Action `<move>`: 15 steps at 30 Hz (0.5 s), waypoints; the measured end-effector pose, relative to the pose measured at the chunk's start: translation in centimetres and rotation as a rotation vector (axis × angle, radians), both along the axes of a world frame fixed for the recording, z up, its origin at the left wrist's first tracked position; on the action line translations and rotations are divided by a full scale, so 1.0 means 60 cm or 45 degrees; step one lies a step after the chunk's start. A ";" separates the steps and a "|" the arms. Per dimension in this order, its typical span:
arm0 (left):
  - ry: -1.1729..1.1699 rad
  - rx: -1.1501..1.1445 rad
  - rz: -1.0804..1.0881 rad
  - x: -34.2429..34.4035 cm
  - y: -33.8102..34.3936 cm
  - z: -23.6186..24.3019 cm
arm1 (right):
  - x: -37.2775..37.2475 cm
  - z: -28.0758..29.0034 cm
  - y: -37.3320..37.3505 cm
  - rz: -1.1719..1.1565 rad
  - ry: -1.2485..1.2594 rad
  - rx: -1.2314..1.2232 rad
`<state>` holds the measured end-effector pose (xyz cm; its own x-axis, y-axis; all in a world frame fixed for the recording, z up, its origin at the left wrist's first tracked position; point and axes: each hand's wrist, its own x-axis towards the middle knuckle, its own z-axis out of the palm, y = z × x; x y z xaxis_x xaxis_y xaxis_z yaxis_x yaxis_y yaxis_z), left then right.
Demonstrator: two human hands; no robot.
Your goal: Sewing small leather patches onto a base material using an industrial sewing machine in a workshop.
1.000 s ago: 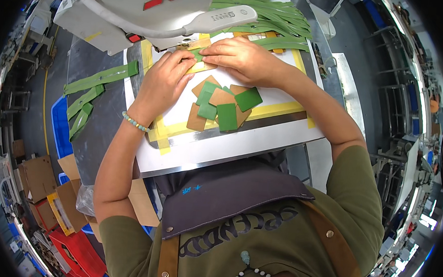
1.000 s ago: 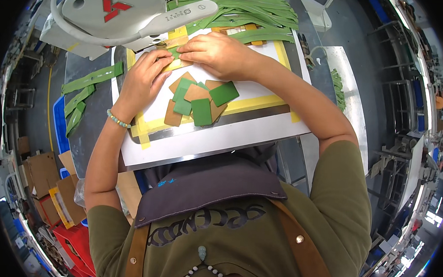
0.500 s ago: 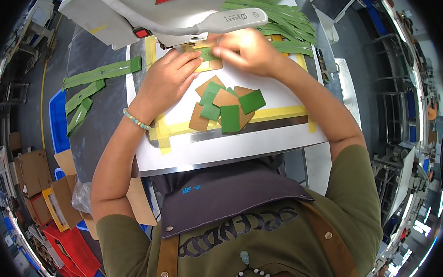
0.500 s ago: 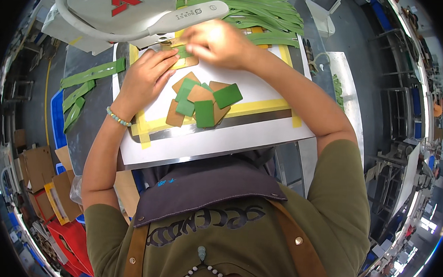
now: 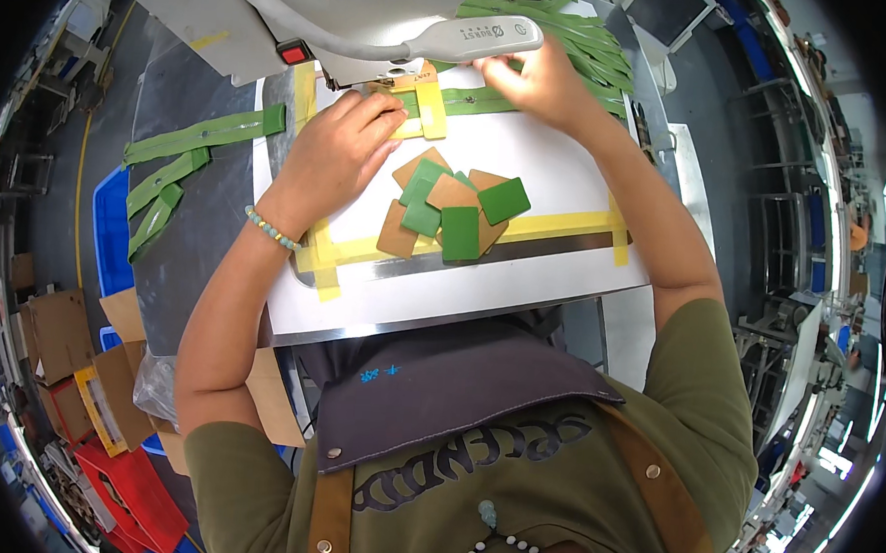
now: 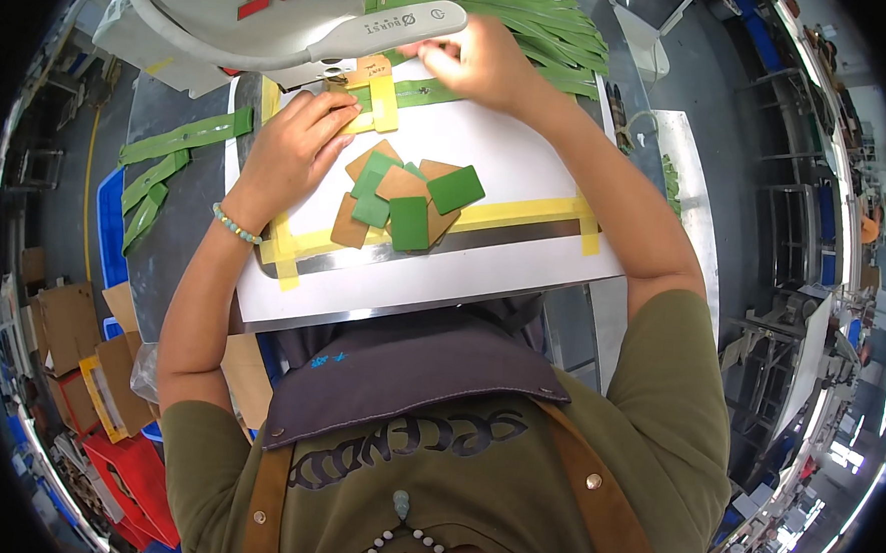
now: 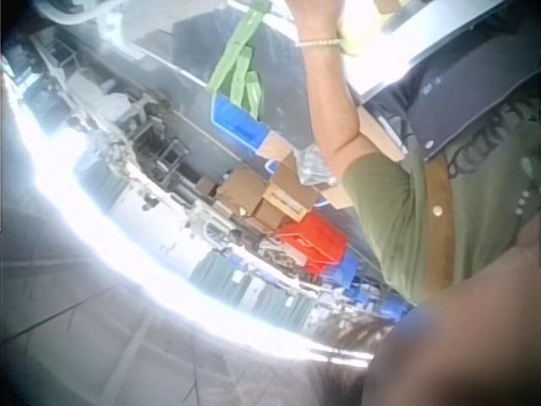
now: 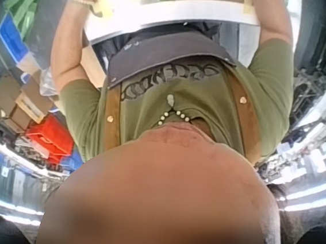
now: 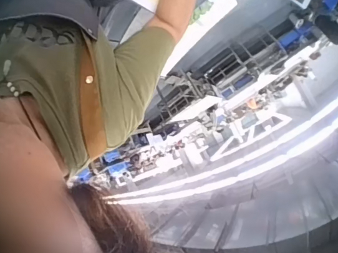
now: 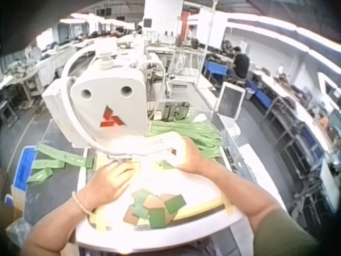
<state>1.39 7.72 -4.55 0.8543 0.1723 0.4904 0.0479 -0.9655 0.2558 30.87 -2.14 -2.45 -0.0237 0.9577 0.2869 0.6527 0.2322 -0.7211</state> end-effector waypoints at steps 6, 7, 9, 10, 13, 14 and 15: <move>-0.004 -0.088 -0.006 -0.002 0.004 -0.001 | -0.032 -0.022 -0.038 0.218 -0.525 0.288; 0.018 -0.083 -0.004 -0.002 0.004 -0.001 | -0.032 -0.026 -0.038 0.196 -0.517 0.327; -0.025 -0.078 -0.009 -0.002 0.004 0.000 | -0.029 -0.032 -0.038 0.201 -0.491 0.330; 0.000 -0.070 -0.019 -0.002 0.003 0.000 | -0.028 -0.033 -0.037 0.204 -0.468 0.345; 0.006 0.016 0.016 0.000 -0.001 -0.001 | -0.028 -0.030 -0.037 0.210 -0.499 0.342; 0.008 0.052 0.022 0.000 -0.003 -0.001 | -0.030 -0.028 -0.037 0.211 -0.501 0.335; -0.014 0.082 0.032 0.000 -0.004 -0.001 | -0.034 -0.026 -0.039 0.205 -0.511 0.373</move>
